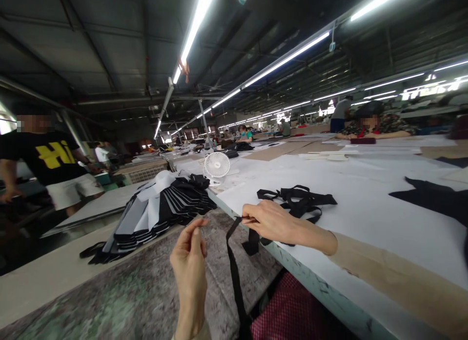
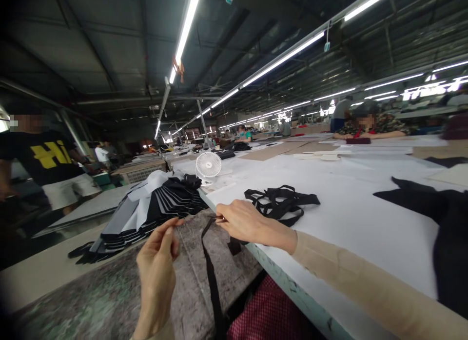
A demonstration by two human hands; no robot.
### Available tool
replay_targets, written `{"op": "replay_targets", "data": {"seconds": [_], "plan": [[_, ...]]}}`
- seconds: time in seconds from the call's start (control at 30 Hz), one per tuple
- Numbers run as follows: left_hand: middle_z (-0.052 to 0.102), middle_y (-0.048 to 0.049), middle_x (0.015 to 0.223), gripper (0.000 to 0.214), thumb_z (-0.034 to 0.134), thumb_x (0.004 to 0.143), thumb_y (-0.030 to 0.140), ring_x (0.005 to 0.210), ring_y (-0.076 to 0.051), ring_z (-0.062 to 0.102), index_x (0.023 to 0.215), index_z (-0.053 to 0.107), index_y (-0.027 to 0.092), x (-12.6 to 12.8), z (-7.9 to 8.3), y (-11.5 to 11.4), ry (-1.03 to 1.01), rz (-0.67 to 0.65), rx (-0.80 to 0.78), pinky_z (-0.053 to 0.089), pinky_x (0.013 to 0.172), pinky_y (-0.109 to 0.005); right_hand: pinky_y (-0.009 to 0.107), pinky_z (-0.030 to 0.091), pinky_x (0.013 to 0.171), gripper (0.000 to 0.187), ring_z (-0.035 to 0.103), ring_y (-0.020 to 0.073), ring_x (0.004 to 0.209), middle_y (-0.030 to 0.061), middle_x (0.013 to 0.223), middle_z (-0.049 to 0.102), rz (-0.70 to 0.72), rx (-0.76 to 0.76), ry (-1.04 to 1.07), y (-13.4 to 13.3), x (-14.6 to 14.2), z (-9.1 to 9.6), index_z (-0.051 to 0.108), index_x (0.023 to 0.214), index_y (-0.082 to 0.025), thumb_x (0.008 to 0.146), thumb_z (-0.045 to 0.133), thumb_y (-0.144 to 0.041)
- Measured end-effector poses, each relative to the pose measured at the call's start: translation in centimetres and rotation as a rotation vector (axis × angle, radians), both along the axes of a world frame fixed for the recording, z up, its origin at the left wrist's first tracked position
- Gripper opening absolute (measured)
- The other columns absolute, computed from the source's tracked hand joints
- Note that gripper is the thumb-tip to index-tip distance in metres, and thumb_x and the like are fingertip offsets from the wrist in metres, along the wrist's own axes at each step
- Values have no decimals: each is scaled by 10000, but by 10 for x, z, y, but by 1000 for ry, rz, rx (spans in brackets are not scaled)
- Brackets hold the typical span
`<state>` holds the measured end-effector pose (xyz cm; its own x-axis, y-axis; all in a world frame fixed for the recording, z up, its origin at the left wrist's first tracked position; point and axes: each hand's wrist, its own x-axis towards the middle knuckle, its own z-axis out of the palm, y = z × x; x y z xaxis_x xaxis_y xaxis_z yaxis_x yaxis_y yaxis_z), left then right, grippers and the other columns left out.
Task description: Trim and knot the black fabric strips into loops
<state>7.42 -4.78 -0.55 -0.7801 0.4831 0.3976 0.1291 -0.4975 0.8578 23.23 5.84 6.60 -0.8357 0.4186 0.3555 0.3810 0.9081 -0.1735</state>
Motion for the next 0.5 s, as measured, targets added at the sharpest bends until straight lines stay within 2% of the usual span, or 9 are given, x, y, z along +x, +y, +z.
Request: {"op": "replay_targets", "data": {"seconds": [0.1,0.17,0.23,0.3,0.4,0.5], "plan": [[632,-108,1122,476,668,729,427,368,-19,424,1134,584,191,16,5,-4,45,-259,-167,234,310,-178,220,276,546,141,577,146,628,63,721,653,35,51,-34,-4,-1,-4,625,882,-158,853,518,-247],[664,-89,955,495,678,713,448,374,-59,470,1105,577,162,26,1,-1,42,-370,-227,245,301,-184,214,273,534,117,557,135,598,49,677,637,62,21,-24,-6,-1,-6,626,860,-149,831,531,-212],[616,-14,689,386,679,720,441,393,-61,452,946,604,138,32,-7,2,31,-371,-214,271,338,-171,201,280,514,115,518,109,540,23,596,599,105,-122,-4,-4,-2,-6,614,767,-136,821,539,-205],[521,39,554,307,676,735,426,419,-44,404,818,595,142,35,-14,3,-14,-333,-149,276,388,-153,185,294,481,220,465,79,472,-1,541,559,165,-380,43,0,-3,-7,590,694,-126,850,520,-264],[464,63,511,275,704,725,394,463,-40,374,812,597,156,39,-18,1,-113,-357,-47,267,440,-147,169,295,429,345,393,49,403,-24,531,530,212,-704,165,7,-6,-11,627,815,-107,911,434,-377],[458,64,500,256,726,712,367,476,-37,364,804,614,156,48,-16,-1,-171,-424,23,267,469,-153,154,270,398,375,365,35,377,-46,508,500,239,-803,199,7,-9,-18,634,940,-101,923,418,-407]]}}
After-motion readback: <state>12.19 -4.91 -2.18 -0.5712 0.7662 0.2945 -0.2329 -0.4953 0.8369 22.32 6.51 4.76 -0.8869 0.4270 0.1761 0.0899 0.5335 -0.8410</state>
